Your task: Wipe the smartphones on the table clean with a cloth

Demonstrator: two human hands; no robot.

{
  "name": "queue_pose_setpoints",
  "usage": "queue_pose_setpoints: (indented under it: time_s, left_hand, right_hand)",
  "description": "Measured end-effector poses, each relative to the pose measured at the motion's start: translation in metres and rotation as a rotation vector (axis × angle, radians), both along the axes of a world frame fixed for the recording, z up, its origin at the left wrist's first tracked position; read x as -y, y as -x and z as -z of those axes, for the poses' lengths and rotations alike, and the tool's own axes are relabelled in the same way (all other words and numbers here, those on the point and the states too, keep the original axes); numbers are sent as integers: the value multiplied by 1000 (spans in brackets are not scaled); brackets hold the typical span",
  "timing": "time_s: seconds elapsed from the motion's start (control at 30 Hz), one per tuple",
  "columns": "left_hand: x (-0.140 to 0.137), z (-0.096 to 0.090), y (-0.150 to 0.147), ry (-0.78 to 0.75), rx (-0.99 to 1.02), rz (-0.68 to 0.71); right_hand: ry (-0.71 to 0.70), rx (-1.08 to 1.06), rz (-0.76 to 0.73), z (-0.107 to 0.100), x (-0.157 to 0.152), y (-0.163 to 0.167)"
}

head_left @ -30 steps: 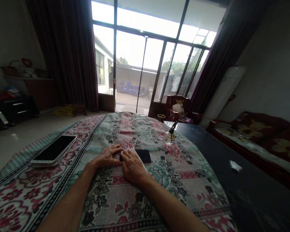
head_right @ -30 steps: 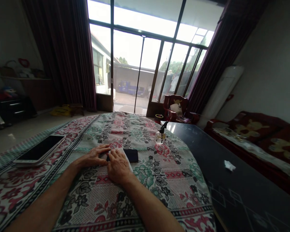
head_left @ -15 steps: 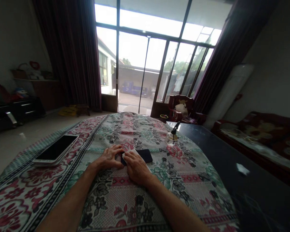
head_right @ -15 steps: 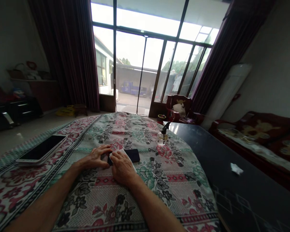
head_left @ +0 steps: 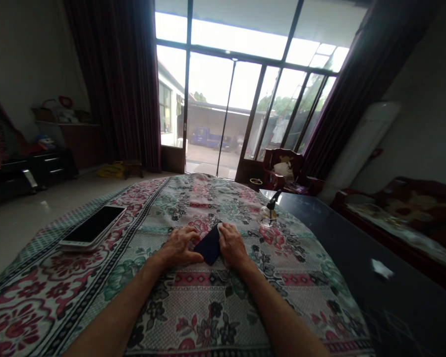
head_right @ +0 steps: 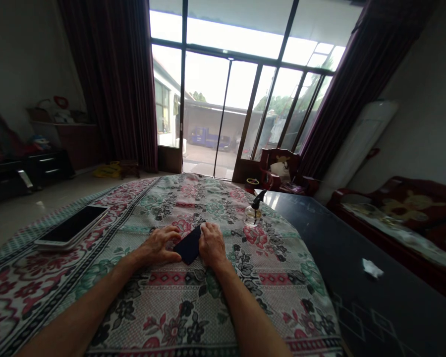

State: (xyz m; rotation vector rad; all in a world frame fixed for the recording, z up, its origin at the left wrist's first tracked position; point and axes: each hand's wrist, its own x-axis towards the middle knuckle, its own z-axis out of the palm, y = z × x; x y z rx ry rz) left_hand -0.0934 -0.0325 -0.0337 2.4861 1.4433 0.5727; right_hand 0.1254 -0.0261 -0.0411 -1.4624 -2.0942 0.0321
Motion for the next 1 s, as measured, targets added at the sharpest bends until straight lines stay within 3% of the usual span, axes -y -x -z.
queue_pose_setpoints:
  time_s: [0.1,0.3,0.5,1.0]
  left_hand:
    - [-1,1,2,34,-13,14]
    - [-3,1,8,85,-39,69]
    - [-4,2,9,86,-40,80]
    - [-6,10,10,65,-21,68]
  right_hand:
    - [20,7,45,1,-6,-6]
    - [43,72,-44,-1,0,2]
    - [124,110,-101,-4,28,16]
    - [159,117,-232,-7,95,35]
